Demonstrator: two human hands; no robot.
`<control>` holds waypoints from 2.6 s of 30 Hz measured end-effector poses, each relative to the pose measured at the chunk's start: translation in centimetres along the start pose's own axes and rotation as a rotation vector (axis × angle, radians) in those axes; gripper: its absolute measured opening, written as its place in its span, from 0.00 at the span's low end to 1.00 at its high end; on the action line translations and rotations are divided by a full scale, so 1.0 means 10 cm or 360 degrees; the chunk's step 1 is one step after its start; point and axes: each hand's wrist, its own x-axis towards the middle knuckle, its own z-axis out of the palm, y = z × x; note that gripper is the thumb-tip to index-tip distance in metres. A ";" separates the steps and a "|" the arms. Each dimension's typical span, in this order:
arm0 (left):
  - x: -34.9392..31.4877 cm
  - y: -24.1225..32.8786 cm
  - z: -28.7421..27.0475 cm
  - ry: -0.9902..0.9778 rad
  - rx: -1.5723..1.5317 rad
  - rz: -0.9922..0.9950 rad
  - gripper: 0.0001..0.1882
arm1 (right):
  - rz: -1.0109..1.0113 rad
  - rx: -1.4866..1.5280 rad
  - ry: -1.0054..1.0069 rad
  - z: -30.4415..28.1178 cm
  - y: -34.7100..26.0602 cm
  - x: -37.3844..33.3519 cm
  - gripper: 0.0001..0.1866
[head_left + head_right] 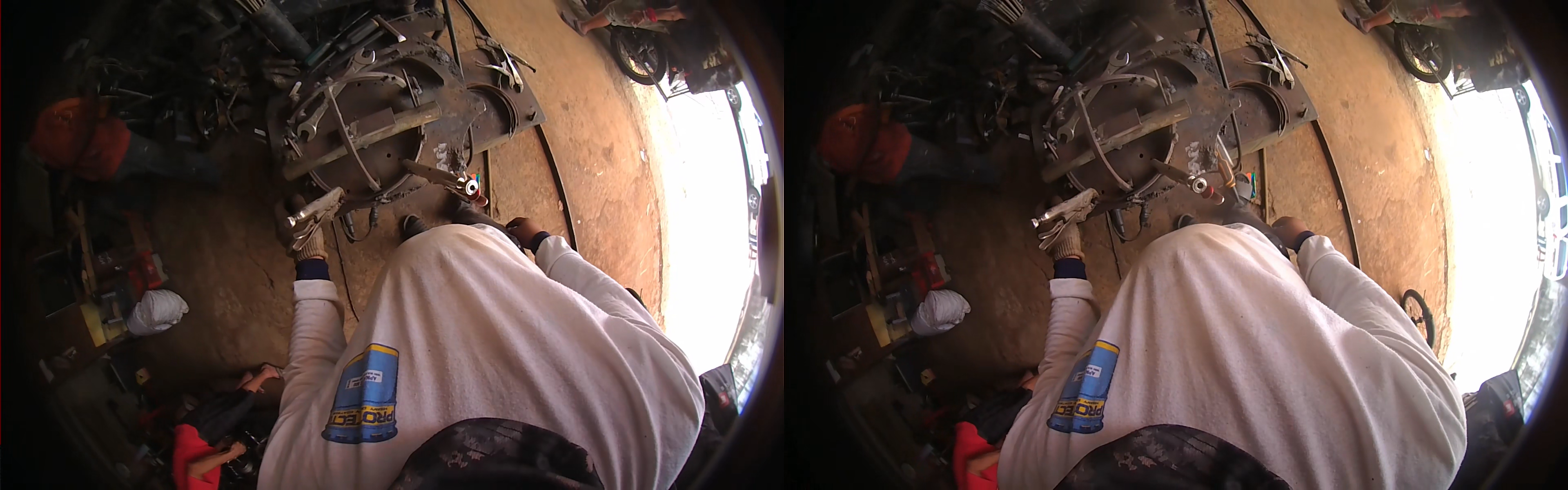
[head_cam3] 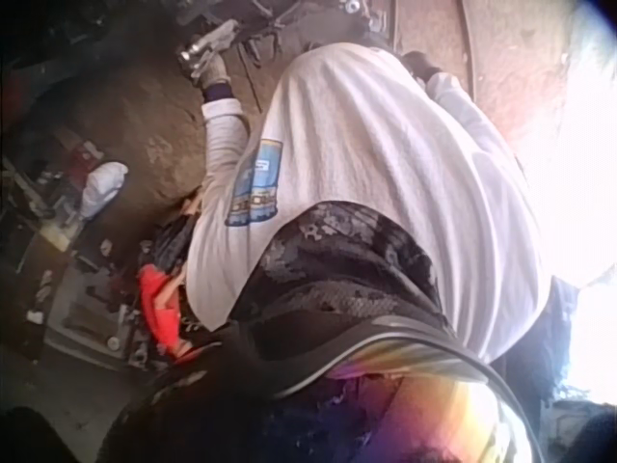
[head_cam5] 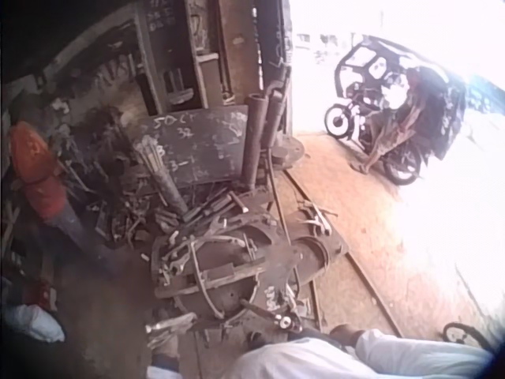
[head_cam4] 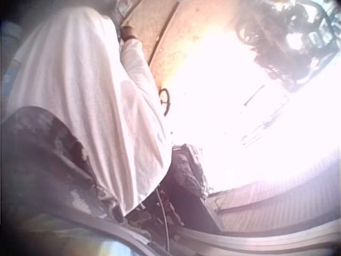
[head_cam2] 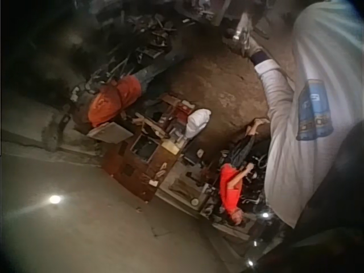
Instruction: The person uses a hammer and a metal bar to strike and adjust a large, circular metal frame. They then use an angle grinder to cut or grind a section of the frame, producing sparks. The person continues to manipulate the frame with their hands and tools throughout the clip.
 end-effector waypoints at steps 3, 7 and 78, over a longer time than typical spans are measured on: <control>-0.01 0.01 0.02 0.0008 0.0226 0.0120 0.19 | 0.0011 0.0073 0.0018 0.05 0.11 0.05 0.20; -0.09 0.17 -0.11 0.0025 0.0400 0.0250 0.18 | 0.0063 0.0004 -0.0050 0.00 0.03 0.04 0.23; -0.01 0.00 0.04 0.0147 -0.0052 0.0106 0.20 | -0.0229 -0.0210 -0.0107 -0.06 -0.05 0.05 0.22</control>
